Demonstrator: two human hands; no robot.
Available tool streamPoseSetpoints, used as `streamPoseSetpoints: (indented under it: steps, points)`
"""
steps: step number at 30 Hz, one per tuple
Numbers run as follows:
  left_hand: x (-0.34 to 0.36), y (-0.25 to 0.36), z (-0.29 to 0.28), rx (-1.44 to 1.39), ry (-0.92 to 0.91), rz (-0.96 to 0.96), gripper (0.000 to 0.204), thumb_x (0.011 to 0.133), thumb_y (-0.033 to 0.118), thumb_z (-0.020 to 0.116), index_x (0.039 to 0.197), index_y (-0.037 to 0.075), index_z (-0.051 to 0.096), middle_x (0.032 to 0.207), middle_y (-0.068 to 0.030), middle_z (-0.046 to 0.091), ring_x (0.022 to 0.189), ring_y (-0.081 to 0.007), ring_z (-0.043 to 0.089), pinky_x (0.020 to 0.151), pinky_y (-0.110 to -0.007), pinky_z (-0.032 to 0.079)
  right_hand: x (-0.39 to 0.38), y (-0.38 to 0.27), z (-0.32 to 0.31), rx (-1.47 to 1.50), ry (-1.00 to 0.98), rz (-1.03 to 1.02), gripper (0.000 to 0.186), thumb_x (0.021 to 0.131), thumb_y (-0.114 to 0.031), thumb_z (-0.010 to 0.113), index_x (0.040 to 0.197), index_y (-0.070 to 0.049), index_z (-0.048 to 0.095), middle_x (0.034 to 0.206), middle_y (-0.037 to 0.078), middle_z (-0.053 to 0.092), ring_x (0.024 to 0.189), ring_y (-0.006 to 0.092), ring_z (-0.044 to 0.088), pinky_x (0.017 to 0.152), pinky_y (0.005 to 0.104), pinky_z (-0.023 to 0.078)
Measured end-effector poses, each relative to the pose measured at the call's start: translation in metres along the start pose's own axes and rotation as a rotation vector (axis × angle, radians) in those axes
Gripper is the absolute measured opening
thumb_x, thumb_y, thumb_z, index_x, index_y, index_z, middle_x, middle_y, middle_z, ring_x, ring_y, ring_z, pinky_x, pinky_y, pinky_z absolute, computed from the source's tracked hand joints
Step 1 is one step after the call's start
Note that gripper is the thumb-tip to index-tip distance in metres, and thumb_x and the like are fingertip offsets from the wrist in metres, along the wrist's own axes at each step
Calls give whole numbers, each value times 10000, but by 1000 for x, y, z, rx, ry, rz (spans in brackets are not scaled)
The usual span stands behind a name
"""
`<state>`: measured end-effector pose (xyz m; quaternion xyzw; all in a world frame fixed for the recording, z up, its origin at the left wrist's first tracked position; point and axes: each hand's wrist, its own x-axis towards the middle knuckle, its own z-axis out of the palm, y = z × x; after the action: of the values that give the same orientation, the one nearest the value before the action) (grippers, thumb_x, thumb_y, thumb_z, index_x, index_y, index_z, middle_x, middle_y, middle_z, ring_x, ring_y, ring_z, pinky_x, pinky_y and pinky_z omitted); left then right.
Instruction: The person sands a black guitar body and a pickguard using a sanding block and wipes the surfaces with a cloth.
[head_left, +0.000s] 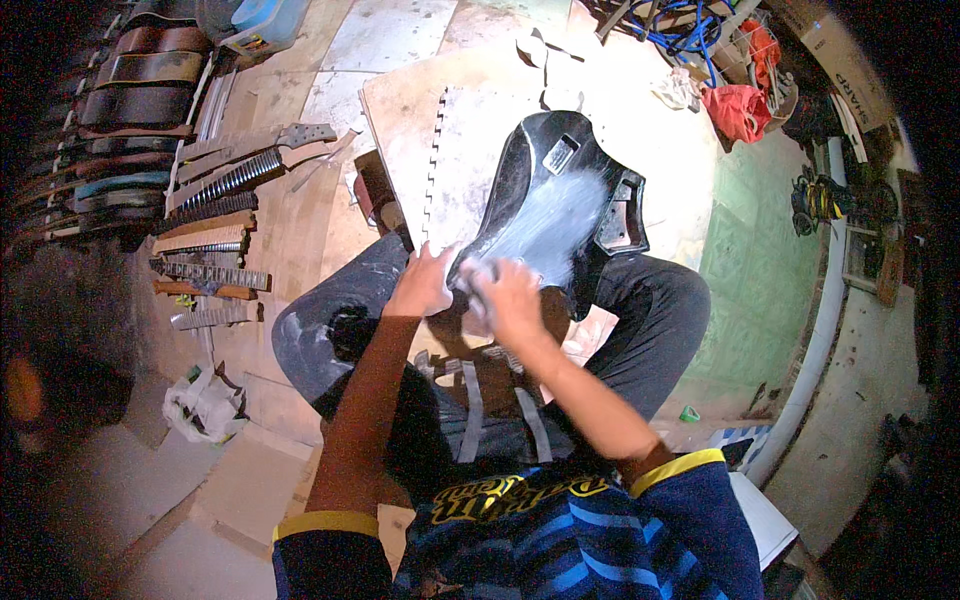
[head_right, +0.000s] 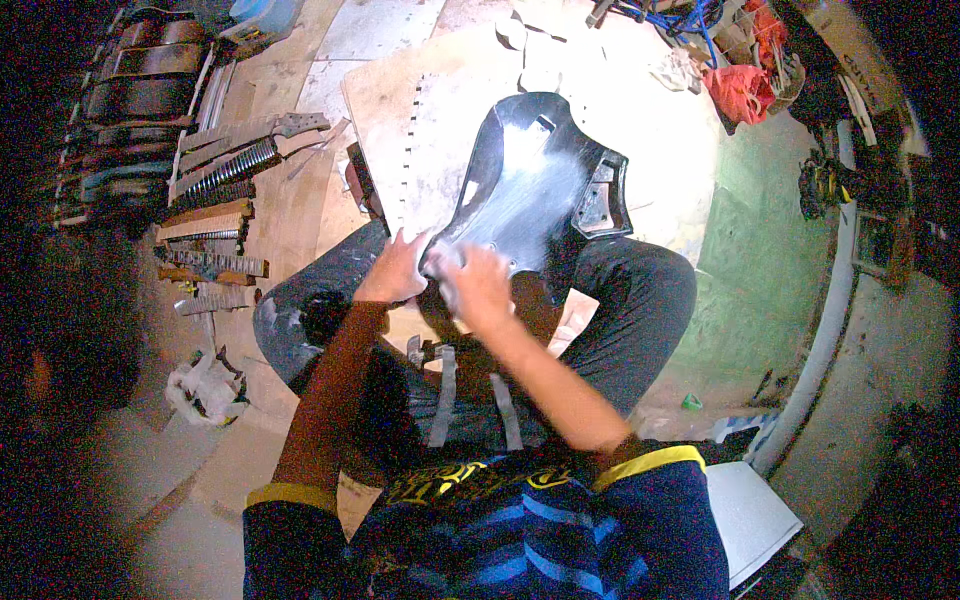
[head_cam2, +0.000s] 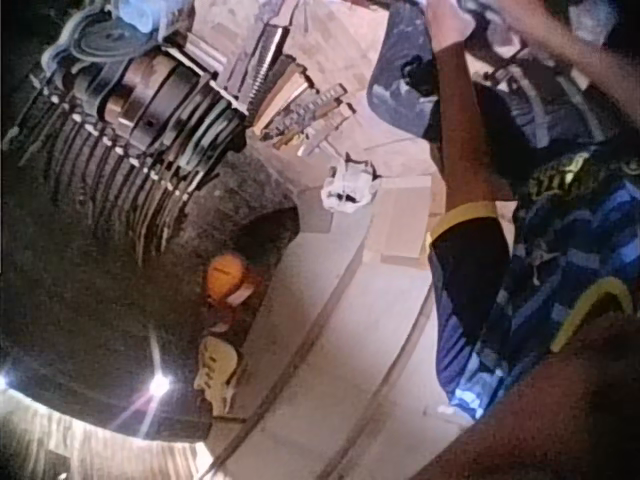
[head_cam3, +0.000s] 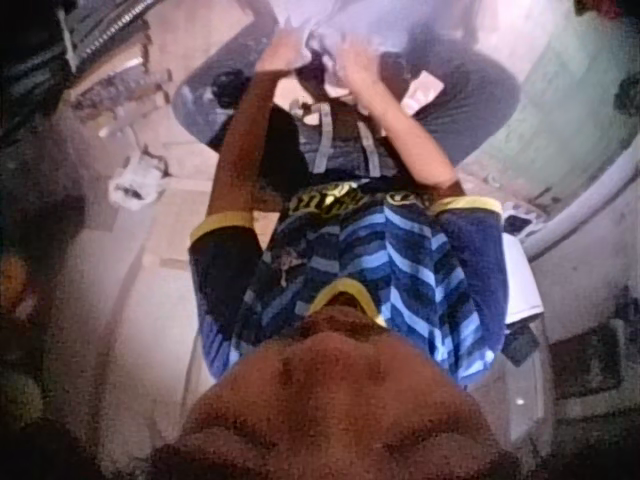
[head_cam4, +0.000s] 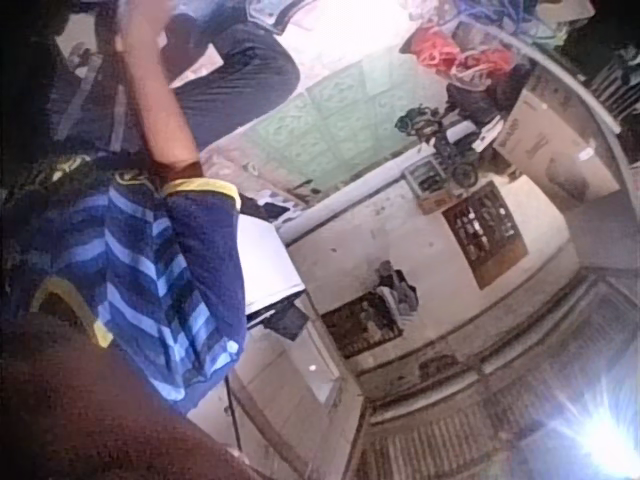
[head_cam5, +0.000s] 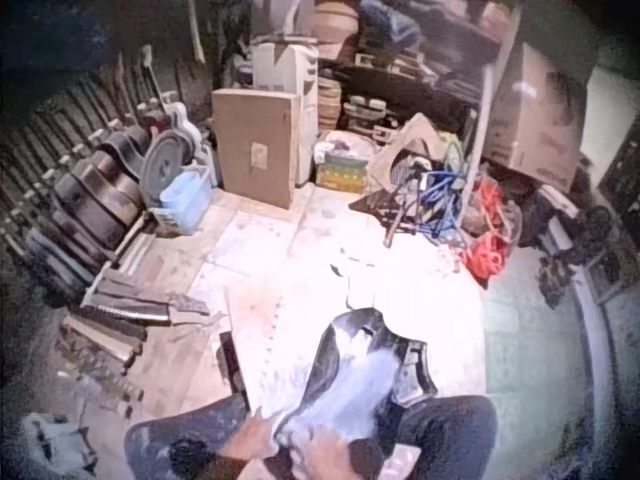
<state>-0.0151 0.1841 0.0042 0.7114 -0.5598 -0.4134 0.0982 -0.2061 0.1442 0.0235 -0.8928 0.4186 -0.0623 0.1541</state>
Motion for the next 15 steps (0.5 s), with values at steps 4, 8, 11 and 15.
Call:
streamPoseSetpoints:
  steps: [4,8,11,15]
  points:
    - [-5,-12,4,-48,100,107,857,671,37,785,1474,57,485,1465,-278,464,1350,-456,463,1148,-468,400,53,55,-48,-88,110,337,466,851,-263,709,1300,-163,636,1172,180,592,1065,386,554,882,549,439]
    - [-12,-17,6,-55,152,99,773,692,55,781,1427,52,541,1419,-272,514,1329,-447,488,1135,-452,416,12,-41,-15,4,-28,359,497,850,-256,727,1323,-148,625,1186,176,590,1093,390,546,929,536,439]
    - [-17,-11,4,-166,154,87,740,698,56,782,1405,67,563,1402,-265,528,1311,-440,506,1114,-459,437,-8,-43,-2,129,-102,173,479,842,-231,726,1305,-154,629,1170,181,598,1089,398,552,927,534,446]
    - [-35,-13,-3,-71,64,-227,675,729,56,772,1367,57,551,1330,-264,585,1235,-451,569,1046,-466,488,21,11,-30,-96,56,212,370,853,-188,702,1215,-141,643,1047,195,607,975,388,563,813,527,435]
